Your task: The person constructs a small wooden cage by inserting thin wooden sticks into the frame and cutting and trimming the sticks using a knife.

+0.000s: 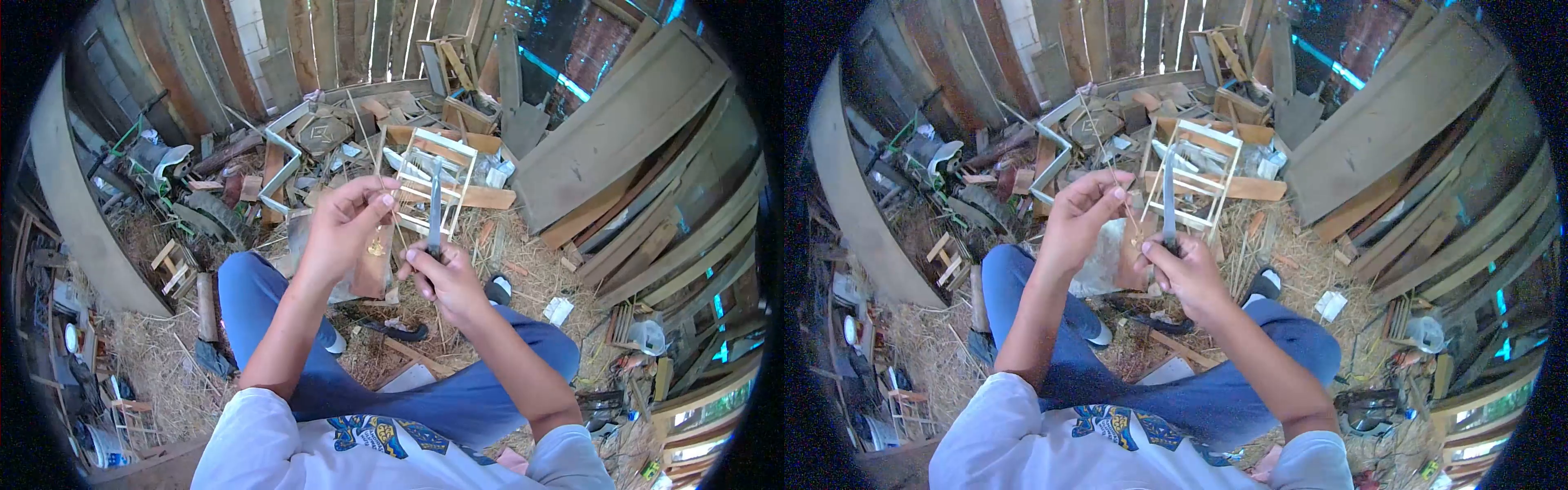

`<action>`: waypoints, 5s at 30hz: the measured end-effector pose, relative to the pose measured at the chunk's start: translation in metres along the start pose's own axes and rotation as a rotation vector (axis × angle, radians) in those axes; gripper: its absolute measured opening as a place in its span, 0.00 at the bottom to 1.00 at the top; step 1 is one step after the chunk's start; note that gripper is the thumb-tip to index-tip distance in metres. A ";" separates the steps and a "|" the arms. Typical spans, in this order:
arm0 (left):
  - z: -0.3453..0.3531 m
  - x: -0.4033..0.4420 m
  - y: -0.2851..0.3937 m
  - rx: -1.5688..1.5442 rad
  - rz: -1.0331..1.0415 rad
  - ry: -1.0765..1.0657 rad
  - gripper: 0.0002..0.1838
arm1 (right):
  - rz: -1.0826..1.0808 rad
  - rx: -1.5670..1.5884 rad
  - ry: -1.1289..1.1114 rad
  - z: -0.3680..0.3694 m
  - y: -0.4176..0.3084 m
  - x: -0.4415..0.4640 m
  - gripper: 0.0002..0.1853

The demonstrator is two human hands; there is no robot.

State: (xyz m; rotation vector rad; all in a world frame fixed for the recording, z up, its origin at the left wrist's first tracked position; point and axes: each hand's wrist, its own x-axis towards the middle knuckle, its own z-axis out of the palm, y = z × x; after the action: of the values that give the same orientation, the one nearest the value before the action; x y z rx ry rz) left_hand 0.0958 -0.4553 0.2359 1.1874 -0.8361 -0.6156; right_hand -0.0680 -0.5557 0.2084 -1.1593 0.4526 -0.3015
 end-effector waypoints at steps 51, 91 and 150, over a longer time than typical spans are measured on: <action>-0.079 -0.030 -0.232 0.742 -0.465 -0.042 0.18 | 0.506 -0.436 1.068 -0.225 0.440 0.105 0.18; -0.048 -0.008 -0.174 -0.805 -0.909 0.275 0.09 | 0.280 -0.844 1.202 -0.246 0.391 0.070 0.13; -0.067 -0.020 -0.231 -0.527 -1.031 0.361 0.11 | 0.409 -0.701 1.822 -0.265 0.427 0.027 0.05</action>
State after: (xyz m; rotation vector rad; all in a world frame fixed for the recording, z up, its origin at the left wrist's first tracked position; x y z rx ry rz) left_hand 0.1422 -0.4664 -0.0008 1.1253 0.3147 -1.3028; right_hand -0.1758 -0.6217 -0.2786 -1.1166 2.5016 -0.8408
